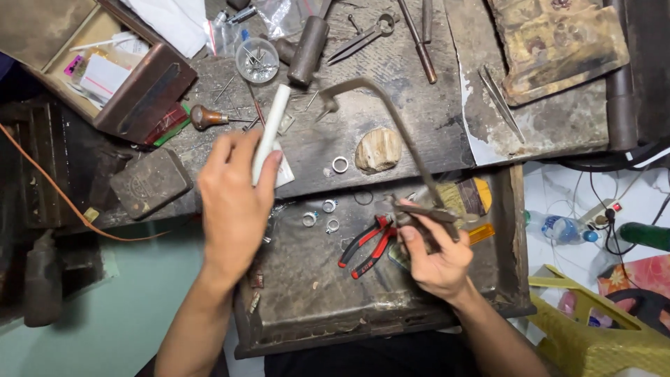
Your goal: The person uses a jeweler's saw to cut a small metal ring held against a wooden block. They repeatedly saw the ring, pause to inspect the cut, and resume sawing until the ring is separated.
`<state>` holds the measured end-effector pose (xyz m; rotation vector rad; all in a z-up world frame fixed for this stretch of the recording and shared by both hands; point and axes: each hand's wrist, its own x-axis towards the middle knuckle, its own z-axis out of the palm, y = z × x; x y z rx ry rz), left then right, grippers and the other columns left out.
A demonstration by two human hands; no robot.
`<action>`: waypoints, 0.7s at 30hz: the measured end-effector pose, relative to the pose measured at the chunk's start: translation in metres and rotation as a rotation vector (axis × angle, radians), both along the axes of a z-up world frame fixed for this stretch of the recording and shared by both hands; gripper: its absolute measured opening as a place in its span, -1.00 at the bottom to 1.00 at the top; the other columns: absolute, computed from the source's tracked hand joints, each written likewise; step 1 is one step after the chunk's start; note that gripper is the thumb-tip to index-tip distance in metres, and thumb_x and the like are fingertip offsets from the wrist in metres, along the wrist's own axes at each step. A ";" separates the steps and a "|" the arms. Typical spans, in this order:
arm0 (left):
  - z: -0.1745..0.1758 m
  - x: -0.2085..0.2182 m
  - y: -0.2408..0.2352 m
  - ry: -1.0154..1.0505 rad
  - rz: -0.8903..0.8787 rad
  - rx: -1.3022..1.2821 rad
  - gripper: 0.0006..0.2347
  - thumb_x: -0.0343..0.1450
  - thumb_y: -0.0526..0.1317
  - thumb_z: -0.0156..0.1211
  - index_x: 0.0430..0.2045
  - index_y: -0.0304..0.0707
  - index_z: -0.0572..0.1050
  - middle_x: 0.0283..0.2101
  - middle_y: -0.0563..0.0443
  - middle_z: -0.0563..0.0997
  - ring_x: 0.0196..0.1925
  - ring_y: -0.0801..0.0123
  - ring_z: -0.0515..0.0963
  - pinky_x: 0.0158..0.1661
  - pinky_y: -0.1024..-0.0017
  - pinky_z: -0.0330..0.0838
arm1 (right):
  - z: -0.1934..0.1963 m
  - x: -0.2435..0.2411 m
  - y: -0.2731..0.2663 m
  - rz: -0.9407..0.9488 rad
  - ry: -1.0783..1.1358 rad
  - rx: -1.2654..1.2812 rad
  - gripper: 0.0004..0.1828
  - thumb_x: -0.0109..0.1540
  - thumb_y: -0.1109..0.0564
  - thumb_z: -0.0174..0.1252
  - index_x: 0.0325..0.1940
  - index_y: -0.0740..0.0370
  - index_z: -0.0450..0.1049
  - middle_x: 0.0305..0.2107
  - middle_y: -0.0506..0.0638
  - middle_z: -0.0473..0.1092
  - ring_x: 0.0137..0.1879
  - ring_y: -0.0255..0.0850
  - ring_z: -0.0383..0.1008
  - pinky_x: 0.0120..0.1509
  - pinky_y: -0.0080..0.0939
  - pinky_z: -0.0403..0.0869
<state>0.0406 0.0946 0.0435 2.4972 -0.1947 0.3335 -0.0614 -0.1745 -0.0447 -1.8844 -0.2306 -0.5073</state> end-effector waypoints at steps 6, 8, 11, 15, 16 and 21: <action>-0.028 -0.002 -0.042 0.001 -0.439 -0.029 -0.80 0.44 -0.32 0.24 -0.08 -0.32 0.60 -0.16 -0.20 0.59 -0.13 -0.09 0.66 -0.13 0.14 0.58 | 0.028 -0.002 0.000 0.064 0.143 0.170 -0.53 0.30 0.46 -0.03 0.32 0.59 0.27 -0.58 0.15 0.46 -0.62 -0.32 0.35 -0.56 -0.32 0.40; -0.029 -0.001 -0.050 0.015 -0.419 -0.194 -0.85 0.47 -0.35 0.21 -0.11 -0.36 0.57 -0.16 -0.19 0.59 -0.09 0.00 0.64 -0.06 0.22 0.55 | 0.038 -0.011 -0.002 0.082 0.256 0.173 -0.43 0.33 0.38 -0.04 0.43 0.54 0.09 -0.44 0.11 0.48 -0.54 -0.35 0.37 -0.47 -0.40 0.43; -0.023 0.003 -0.060 0.038 -0.365 -0.411 -0.88 0.47 -0.41 0.23 -0.15 -0.39 0.55 -0.15 -0.16 0.63 -0.11 0.17 0.65 -0.03 0.37 0.53 | 0.025 -0.021 -0.008 0.180 0.347 0.244 -0.31 0.39 0.31 -0.08 0.57 0.44 -0.14 -0.22 0.06 0.47 -0.37 -0.36 0.39 -0.33 -0.46 0.48; -0.025 0.007 -0.062 0.102 -0.271 -0.498 -0.86 0.41 -0.43 0.31 -0.19 -0.30 0.60 -0.18 -0.05 0.71 -0.24 0.38 0.70 -0.11 0.51 0.58 | 0.016 -0.023 0.000 0.222 0.331 0.232 -0.38 0.39 0.27 -0.08 0.51 0.45 -0.04 -0.16 0.04 0.44 -0.38 -0.38 0.39 -0.45 -0.48 0.52; -0.026 0.006 -0.061 0.103 -0.268 -0.496 -0.86 0.41 -0.43 0.31 -0.19 -0.30 0.60 -0.18 -0.05 0.71 -0.24 0.38 0.70 -0.11 0.51 0.58 | 0.012 -0.025 0.004 0.225 0.332 0.235 -0.38 0.39 0.27 -0.08 0.51 0.45 -0.04 -0.16 0.04 0.44 -0.38 -0.38 0.39 -0.45 -0.48 0.52; -0.024 0.004 -0.060 0.141 -0.236 -0.434 -0.87 0.41 -0.34 0.33 -0.20 -0.24 0.62 -0.30 0.02 0.73 -0.30 0.44 0.70 -0.17 0.52 0.55 | 0.014 -0.022 0.025 0.120 0.182 0.020 -0.79 0.37 0.31 -0.04 0.03 0.49 0.41 -0.53 -0.13 0.30 -0.62 -0.43 0.11 -0.67 -0.35 0.16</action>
